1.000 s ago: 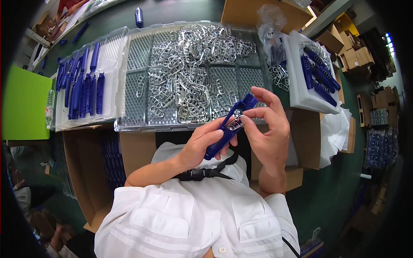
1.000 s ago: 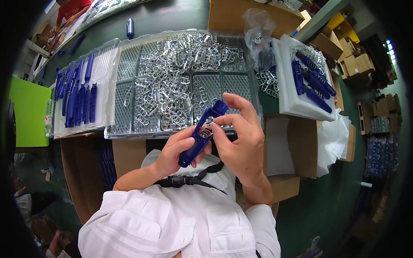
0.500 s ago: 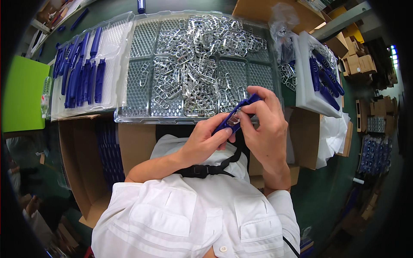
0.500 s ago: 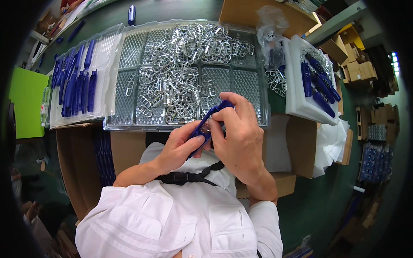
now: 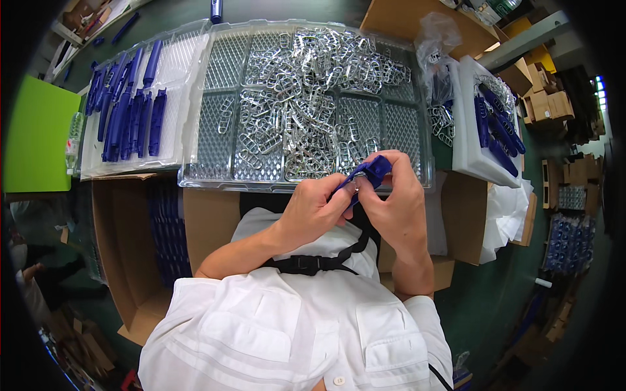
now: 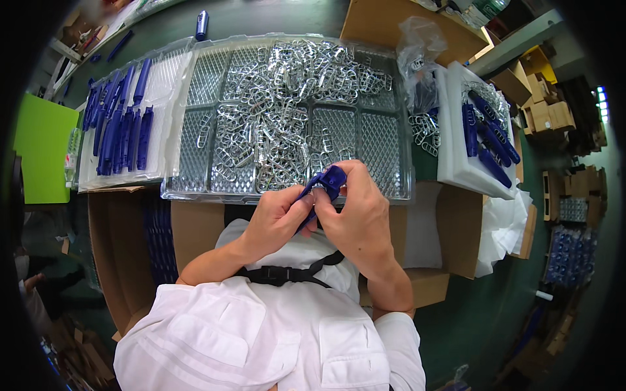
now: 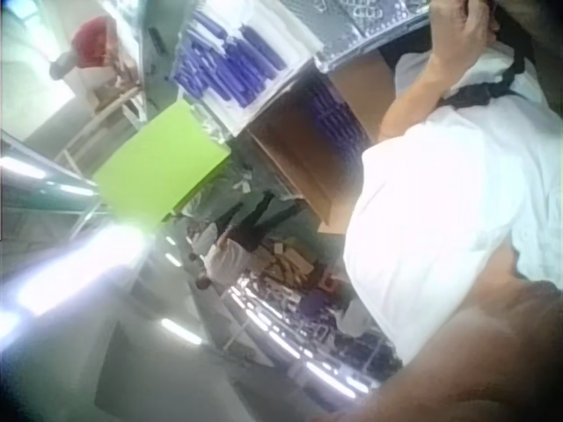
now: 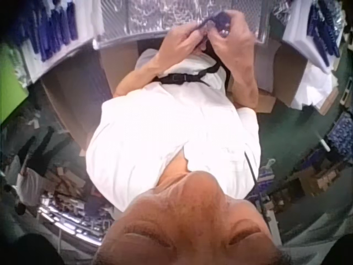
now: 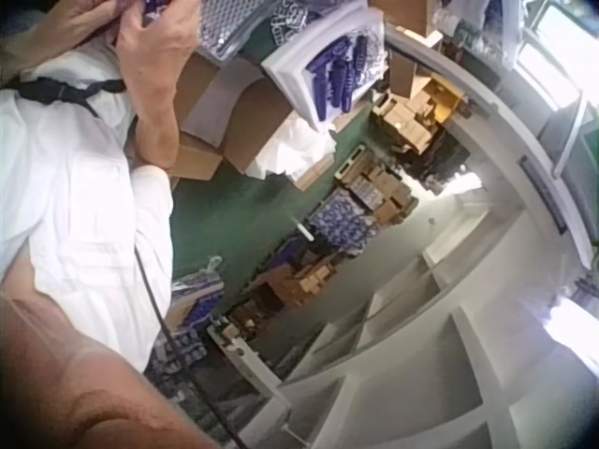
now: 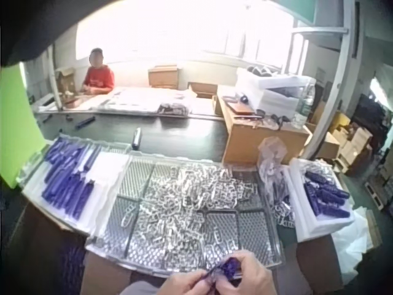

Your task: Manually assemble metal clips into a blue plastic electronic device housing and place the finished pieces into a storage box.

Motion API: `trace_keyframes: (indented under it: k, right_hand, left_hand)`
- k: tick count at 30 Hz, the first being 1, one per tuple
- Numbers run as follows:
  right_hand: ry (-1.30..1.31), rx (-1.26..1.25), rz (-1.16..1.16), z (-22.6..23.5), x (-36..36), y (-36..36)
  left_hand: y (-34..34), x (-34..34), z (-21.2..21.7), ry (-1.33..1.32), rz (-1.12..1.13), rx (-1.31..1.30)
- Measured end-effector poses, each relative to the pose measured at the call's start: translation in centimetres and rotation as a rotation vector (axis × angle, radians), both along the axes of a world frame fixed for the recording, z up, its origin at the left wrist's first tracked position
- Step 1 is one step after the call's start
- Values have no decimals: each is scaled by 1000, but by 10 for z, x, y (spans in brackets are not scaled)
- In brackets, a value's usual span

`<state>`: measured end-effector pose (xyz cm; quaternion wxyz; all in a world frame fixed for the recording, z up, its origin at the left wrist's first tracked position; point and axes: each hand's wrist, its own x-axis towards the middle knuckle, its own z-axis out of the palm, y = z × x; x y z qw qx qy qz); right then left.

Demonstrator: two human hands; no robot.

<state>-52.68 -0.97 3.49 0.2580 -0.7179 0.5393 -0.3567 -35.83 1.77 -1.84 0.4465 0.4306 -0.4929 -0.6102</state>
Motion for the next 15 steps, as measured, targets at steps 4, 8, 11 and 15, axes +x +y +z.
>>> trace_keyframes:
  k: [4,8,11,15]
  right_hand:
    - [1,1,-12,-3,3,0]
    - [-8,12,-7,-3,0,-1]
    - [-395,55,67,-9,-10,-5]
    - [-808,-12,222,-12,-37,-6]
  left_hand:
    - [-1,-2,-3,-65,36,1]
    - [-6,3,2,-161,21,-26]
    - [-9,15,14,-69,-115,-78]
    - [-14,33,35,-147,-278,-411]
